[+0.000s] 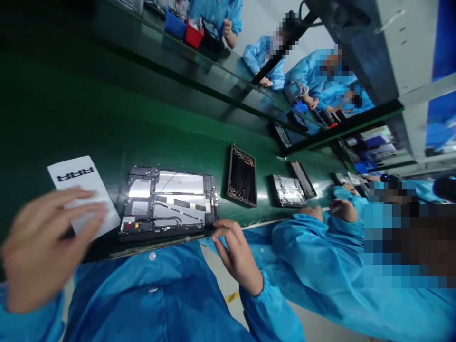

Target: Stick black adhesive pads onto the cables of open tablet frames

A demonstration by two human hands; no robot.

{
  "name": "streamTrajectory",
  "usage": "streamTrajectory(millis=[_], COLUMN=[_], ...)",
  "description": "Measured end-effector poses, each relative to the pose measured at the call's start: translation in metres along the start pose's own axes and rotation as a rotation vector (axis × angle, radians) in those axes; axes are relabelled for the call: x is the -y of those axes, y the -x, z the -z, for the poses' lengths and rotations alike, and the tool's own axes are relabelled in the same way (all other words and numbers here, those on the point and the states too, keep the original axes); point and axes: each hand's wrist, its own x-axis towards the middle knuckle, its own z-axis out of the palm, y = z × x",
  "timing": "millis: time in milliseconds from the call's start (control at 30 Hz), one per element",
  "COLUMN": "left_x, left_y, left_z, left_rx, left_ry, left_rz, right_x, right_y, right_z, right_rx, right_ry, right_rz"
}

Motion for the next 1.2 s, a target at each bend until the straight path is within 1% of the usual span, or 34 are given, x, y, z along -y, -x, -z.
streamTrajectory(millis=[67, 100, 133, 167, 233, 267, 333, 400, 600, 733, 900, 1000, 1100, 1200], left_x=[-0.042, -0.059, -0.074, -0.085, -0.098, -0.1, -0.1, -0.098, -0.099, -0.1, -0.1, -0.1, -0.1, -0.101], left_y=[0.008, 0.01, 0.012, 0.013, 0.014, 0.014, 0.013, 0.012, 0.011, 0.011, 0.01, 0.01, 0.01, 0.01], left_z=[-0.027, -0.043, -0.058, -0.073, -0.095, -0.103, -0.112, -0.114, -0.113, -0.114, -0.116, -0.117, -0.117, -0.117], left_rx=[0.119, 0.169, 0.204, 0.223, 0.248, 0.264, 0.289, 0.294, 0.295, 0.297, 0.29, 0.283, 0.283, 0.292], left_ry=[-0.04, -0.046, -0.047, -0.052, -0.077, -0.094, -0.12, -0.125, -0.101, -0.105, -0.128, -0.126, -0.126, -0.131], left_rz=[-0.203, -0.27, -0.318, -0.329, -0.301, -0.277, -0.242, -0.22, -0.191, -0.19, -0.204, -0.202, -0.201, -0.202], right_x=[0.001, 0.002, 0.002, 0.002, 0.0, -0.002, -0.006, -0.008, -0.01, -0.007, -0.004, -0.008, -0.014, -0.018], right_y=[0.004, 0.003, -0.001, -0.005, -0.012, -0.014, -0.017, -0.016, -0.016, -0.018, -0.021, -0.019, -0.013, -0.008], right_z=[-0.01, -0.013, -0.015, -0.016, -0.018, -0.019, -0.02, -0.022, -0.023, -0.022, -0.021, -0.02, -0.02, -0.022], right_rx=[-0.018, -0.03, -0.041, -0.046, -0.03, -0.01, 0.03, 0.057, 0.092, 0.088, 0.084, 0.043, -0.048, -0.108], right_ry=[0.06, 0.078, 0.089, 0.095, 0.099, 0.099, 0.109, 0.122, 0.154, 0.165, 0.174, 0.1, -0.001, -0.034], right_rz=[0.022, 0.036, 0.051, 0.064, 0.083, 0.086, 0.08, 0.067, 0.064, 0.077, 0.054, 0.058, 0.04, 0.018])
